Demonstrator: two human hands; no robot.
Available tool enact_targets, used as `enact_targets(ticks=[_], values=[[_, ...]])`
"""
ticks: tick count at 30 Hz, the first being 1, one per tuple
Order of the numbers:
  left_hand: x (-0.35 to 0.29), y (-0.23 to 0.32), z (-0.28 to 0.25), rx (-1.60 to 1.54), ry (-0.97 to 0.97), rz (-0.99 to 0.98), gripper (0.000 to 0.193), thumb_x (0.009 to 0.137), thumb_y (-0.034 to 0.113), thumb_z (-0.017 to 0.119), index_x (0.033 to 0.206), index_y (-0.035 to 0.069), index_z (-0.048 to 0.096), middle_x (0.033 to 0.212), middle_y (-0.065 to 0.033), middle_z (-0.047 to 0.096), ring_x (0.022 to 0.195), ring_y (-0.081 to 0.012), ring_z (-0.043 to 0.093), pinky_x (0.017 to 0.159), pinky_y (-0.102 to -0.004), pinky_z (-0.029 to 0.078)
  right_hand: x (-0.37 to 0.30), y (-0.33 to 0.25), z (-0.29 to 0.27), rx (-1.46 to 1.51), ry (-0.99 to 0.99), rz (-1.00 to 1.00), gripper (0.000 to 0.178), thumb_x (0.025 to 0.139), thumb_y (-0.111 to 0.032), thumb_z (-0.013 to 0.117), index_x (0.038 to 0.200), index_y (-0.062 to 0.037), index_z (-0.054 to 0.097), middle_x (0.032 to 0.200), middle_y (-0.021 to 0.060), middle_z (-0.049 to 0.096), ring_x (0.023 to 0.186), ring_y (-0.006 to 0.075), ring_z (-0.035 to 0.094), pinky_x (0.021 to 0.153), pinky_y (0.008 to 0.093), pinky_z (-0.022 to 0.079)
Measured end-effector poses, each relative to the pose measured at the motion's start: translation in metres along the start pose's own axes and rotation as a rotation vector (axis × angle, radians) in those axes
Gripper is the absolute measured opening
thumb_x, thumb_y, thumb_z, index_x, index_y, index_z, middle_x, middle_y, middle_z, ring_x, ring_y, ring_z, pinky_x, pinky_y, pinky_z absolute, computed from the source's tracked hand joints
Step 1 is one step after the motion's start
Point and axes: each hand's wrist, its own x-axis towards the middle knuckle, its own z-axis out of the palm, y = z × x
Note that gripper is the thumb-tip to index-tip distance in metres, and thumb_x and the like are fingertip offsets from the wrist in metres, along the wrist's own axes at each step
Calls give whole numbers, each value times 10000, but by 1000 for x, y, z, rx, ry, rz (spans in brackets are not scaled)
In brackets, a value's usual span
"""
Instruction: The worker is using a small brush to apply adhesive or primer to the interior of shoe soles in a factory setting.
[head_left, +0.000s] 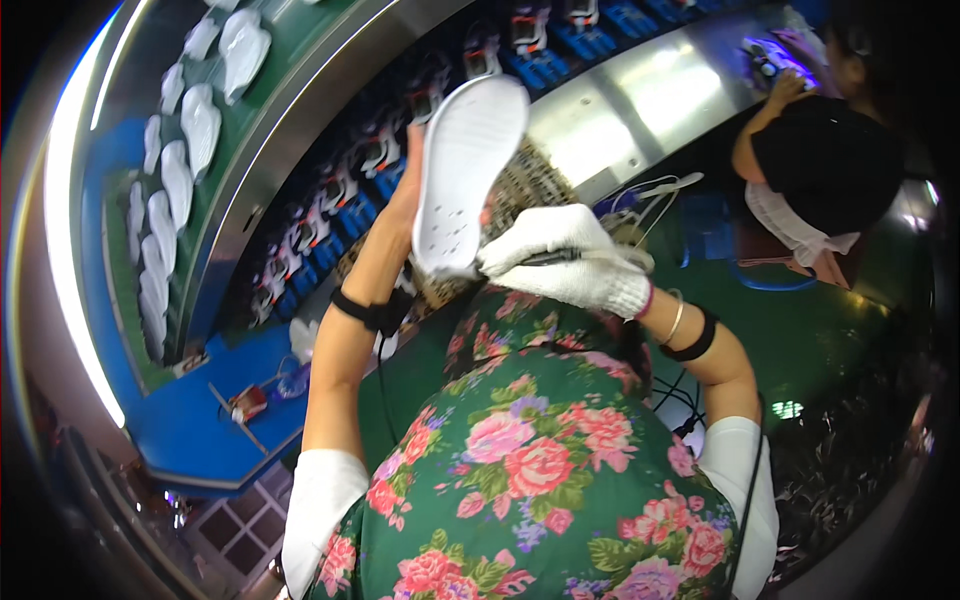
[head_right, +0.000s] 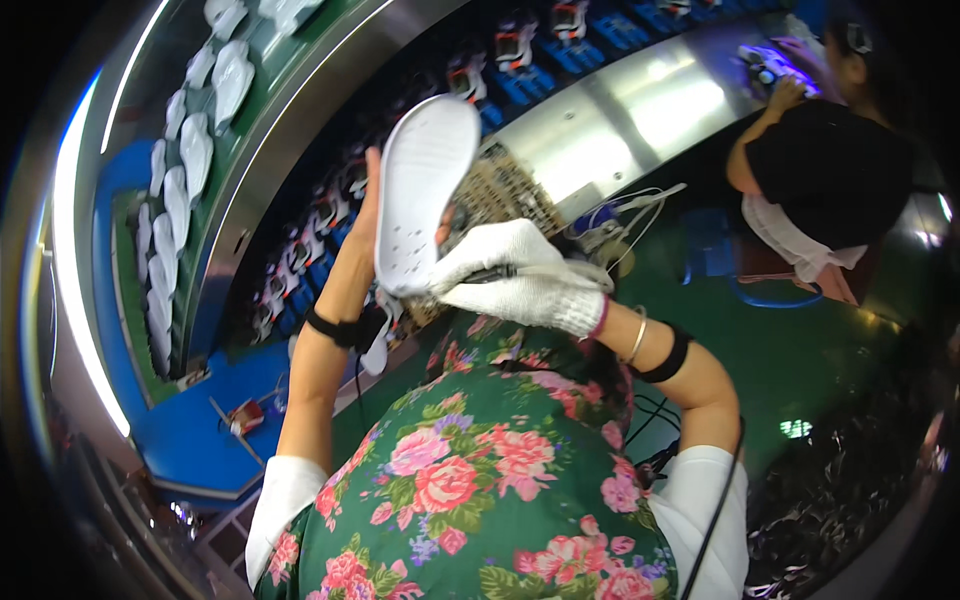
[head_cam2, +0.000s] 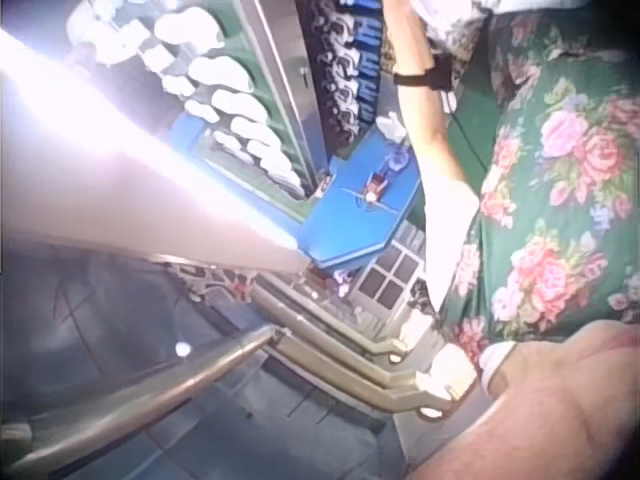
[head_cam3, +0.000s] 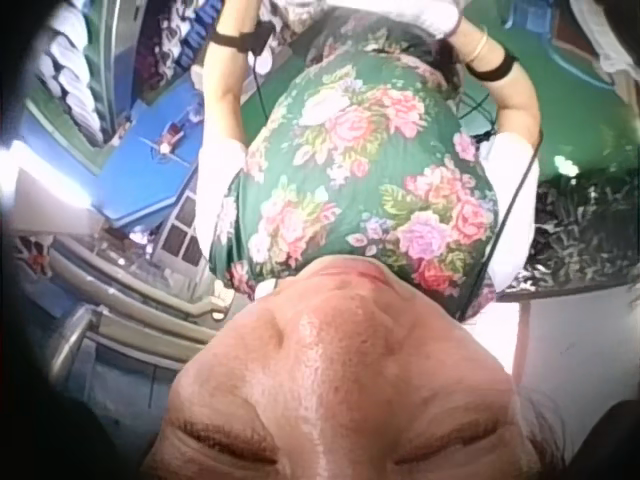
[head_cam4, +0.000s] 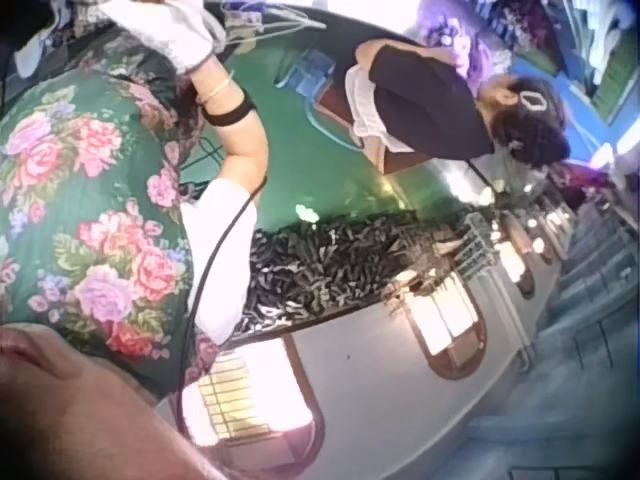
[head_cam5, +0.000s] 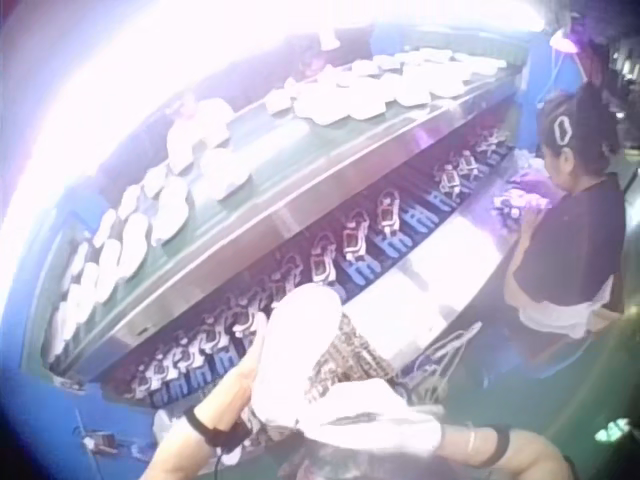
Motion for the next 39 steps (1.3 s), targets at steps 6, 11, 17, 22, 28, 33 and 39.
enact_targets(ticks=[6,11,17,22,28,33,39], values=[[2,-35,16,-102,142,411,657,1013,531,387,1421,20,455,1212,-160,636,1025,-289,645,895,-406,543,15,0,-18,274,427,161,172,819,-24,761,983,27,754,980,121,754,868,141,712,794,272,572],[-10,-57,7,-195,297,254,543,1035,307,476,1525,110,349,1448,-129,514,1232,-307,573,1030,-482,496,19,6,-18,83,368,62,137,804,-60,752,939,-51,775,926,117,754,847,172,718,766,300,563],[-32,-61,16,-447,437,345,529,1018,501,440,1429,171,481,1349,-161,579,1079,-395,648,803,-553,599,9,0,-12,-231,295,-133,174,785,-56,785,958,-51,761,902,102,741,843,225,713,778,336,560],[-37,-72,15,-579,102,407,650,927,493,454,1399,52,524,1291,-175,632,1136,-358,635,958,-526,539,8,-13,-10,-256,395,-177,204,752,-29,784,952,-55,753,916,100,745,784,237,702,718,332,557],[-10,-69,57,-583,-87,357,865,923,634,522,1531,50,325,1512,-200,429,1349,-352,475,1114,-492,412,23,-27,-23,-428,418,-290,207,725,-30,802,926,-17,756,910,109,756,780,247,714,722,343,559],[-8,-72,60,-759,-183,285,792,925,602,551,1492,73,388,1470,-182,482,1265,-410,543,1014,-656,449,41,-33,-35,-532,353,-367,269,754,-26,762,1022,-18,747,1009,133,747,884,260,716,773,357,558],[-6,-87,44,-435,81,310,692,991,543,467,1493,73,391,1447,-175,512,1310,-312,528,1115,-481,422,33,-34,-13,-516,382,-260,343,752,-36,736,1092,-73,747,1089,124,735,975,271,711,826,388,552]])
